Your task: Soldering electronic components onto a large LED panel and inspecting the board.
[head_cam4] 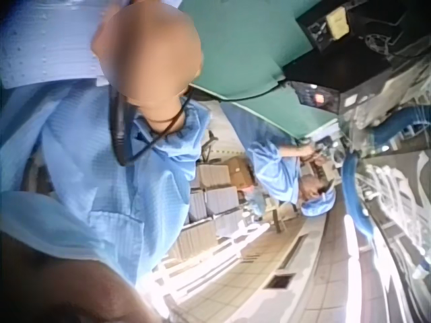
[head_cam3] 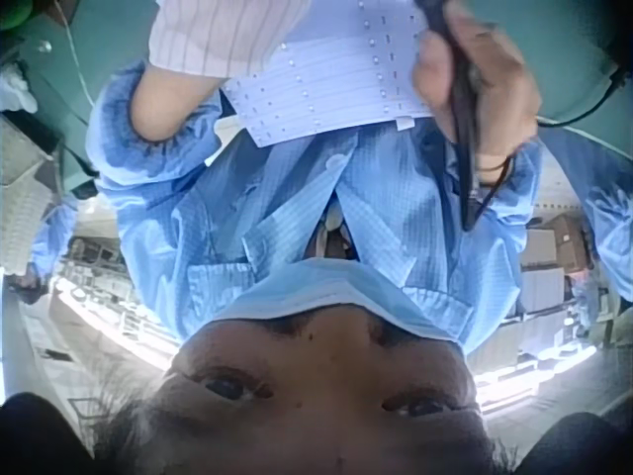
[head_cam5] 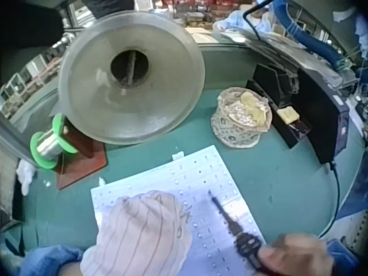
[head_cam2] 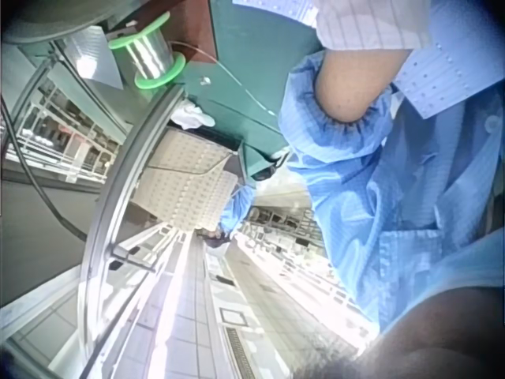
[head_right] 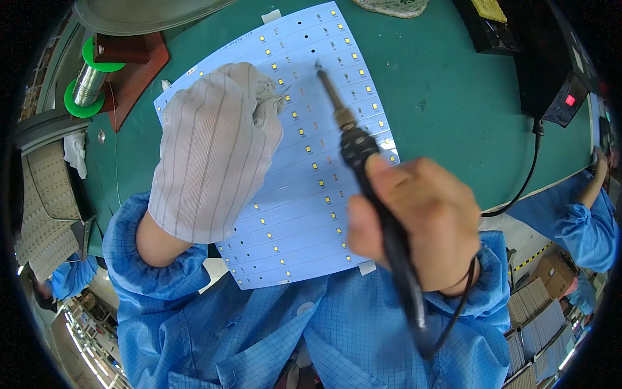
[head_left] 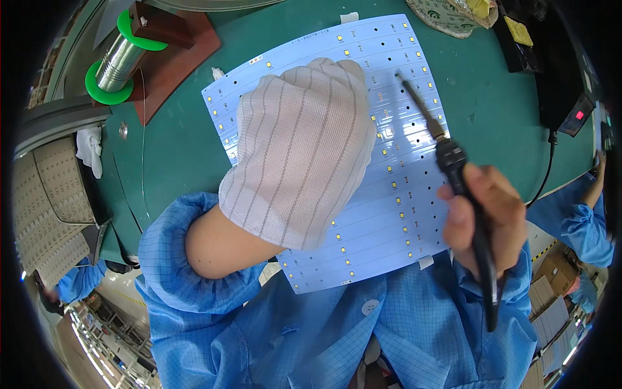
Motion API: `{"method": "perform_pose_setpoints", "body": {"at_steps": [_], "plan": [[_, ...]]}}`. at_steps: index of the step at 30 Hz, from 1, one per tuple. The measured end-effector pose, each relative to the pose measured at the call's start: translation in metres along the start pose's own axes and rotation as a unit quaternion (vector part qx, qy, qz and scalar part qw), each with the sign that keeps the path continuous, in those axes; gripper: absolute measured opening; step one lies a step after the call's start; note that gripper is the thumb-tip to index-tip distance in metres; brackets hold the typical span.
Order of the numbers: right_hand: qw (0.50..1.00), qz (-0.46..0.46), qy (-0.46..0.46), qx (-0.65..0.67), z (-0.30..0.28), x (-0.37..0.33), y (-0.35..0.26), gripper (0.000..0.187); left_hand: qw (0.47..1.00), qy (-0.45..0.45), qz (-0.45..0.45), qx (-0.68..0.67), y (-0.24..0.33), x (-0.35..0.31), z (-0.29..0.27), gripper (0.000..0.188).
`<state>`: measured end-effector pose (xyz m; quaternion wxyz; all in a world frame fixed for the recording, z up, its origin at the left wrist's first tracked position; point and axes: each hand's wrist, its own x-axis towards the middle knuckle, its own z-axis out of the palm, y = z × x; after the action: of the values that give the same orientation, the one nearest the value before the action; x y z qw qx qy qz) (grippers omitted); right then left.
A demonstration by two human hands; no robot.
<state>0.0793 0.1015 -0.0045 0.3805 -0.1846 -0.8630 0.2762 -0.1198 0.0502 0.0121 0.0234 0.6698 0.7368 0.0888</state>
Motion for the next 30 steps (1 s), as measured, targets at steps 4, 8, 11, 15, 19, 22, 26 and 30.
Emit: {"method": "perform_pose_setpoints", "body": {"at_steps": [4,8,11,15,19,22,26,30], "plan": [[0.991,0.099,0.001,-0.089,-0.022,0.022,0.002,0.033,0.998,0.036,0.039,0.031,-0.003,-0.004,0.001,0.013],[0.978,0.021,0.082,-0.190,-0.019,0.042,0.039,0.028,0.993,0.099,0.066,-0.022,-0.008,-0.008,0.005,0.011],[0.945,0.008,-0.059,-0.322,-0.027,0.038,0.057,0.030,0.986,0.038,0.018,-0.164,-0.004,0.001,-0.012,0.013],[0.961,0.023,-0.026,-0.275,-0.023,0.031,0.041,0.026,0.977,0.072,0.030,-0.198,-0.020,-0.014,-0.024,0.016],[0.991,0.076,0.015,-0.113,-0.033,0.018,0.026,0.027,0.959,0.081,-0.081,-0.259,-0.002,-0.021,-0.034,0.012],[0.993,0.110,0.042,0.001,-0.038,0.011,0.019,0.035,0.965,0.016,-0.138,-0.224,0.004,-0.023,-0.025,0.015],[0.981,0.136,0.042,0.132,-0.031,0.003,0.016,0.039,0.999,0.013,-0.028,-0.029,0.009,-0.026,-0.011,0.019],[0.973,0.144,0.010,0.180,-0.033,0.000,0.013,0.034,1.000,-0.016,-0.007,-0.026,0.009,-0.022,-0.009,0.016]]}}
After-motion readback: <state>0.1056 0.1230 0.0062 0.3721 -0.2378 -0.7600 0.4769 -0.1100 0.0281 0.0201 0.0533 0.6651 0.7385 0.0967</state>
